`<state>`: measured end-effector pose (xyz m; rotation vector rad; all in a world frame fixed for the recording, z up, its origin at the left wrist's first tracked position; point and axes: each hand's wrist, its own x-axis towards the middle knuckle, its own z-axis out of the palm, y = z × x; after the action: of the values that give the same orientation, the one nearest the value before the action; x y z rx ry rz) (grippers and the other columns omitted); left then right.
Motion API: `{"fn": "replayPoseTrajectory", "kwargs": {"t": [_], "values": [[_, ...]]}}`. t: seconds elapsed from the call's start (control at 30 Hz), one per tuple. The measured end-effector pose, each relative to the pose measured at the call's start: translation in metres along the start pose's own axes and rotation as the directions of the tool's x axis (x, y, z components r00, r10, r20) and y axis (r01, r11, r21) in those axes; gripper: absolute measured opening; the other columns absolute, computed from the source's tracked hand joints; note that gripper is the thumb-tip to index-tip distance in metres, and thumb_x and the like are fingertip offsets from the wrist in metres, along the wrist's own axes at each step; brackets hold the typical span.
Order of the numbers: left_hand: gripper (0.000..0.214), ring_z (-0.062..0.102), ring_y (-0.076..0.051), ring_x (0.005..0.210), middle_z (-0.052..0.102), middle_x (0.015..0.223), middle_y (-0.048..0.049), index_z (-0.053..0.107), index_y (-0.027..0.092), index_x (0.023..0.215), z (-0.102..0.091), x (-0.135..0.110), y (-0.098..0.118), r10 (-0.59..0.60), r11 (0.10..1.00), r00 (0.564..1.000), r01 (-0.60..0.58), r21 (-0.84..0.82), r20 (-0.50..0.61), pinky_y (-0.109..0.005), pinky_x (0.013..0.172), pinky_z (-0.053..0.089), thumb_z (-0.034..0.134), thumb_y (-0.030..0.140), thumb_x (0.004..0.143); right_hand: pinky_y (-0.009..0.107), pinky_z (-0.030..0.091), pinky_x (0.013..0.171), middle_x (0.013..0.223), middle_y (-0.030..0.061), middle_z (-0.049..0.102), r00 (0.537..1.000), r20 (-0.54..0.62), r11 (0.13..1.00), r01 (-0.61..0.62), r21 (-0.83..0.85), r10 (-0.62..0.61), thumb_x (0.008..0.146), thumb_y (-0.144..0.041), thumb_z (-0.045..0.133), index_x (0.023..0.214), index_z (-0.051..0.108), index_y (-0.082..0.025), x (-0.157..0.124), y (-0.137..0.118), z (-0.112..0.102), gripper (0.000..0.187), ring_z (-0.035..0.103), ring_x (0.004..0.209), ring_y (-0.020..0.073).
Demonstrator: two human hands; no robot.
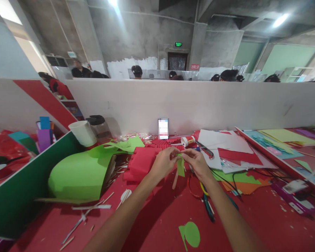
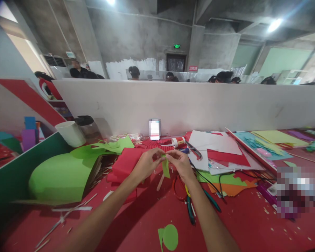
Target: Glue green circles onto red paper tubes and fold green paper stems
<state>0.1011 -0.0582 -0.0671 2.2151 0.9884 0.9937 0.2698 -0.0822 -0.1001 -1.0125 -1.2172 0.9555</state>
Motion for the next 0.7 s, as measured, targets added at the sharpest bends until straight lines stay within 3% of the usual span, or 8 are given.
{"fn": "replayPoseTrajectory", "kwargs": {"t": [0.3, 0.7], "values": [[0.015, 0.059, -0.018, 0.085, 0.064, 0.093, -0.0053, 0.066, 0.019, 0.094, -0.0001, 0.0017, -0.0073, 0.053, 0.998, 0.997, -0.052, 0.022, -0.062, -0.027, 0.075, 0.046, 0.055, 0.028, 0.089, 0.032, 0.052, 0.079, 0.091, 0.0067, 0.073, 0.980, 0.008, 0.946, 0.192, -0.261, -0.197, 0.079, -0.036, 0.070, 0.090, 0.072, -0.019, -0.0026, -0.0080, 0.0021, 0.020, 0.067, 0.086, 0.0226], [0.019, 0.064, -0.018, 0.085, 0.071, 0.095, -0.0050, 0.068, 0.020, 0.097, -0.0019, 0.0025, -0.0062, 0.048, 0.998, 0.999, -0.048, -0.034, -0.010, -0.025, 0.074, 0.047, 0.053, 0.030, 0.091, 0.031, 0.051, 0.079, 0.090, 0.0053, 0.072, 0.961, 0.001, 0.899, 0.260, -0.353, -0.277, 0.082, -0.035, 0.068, 0.088, 0.072, -0.020, -0.0031, -0.0084, 0.0003, 0.016, 0.066, 0.087, 0.0219]]}}
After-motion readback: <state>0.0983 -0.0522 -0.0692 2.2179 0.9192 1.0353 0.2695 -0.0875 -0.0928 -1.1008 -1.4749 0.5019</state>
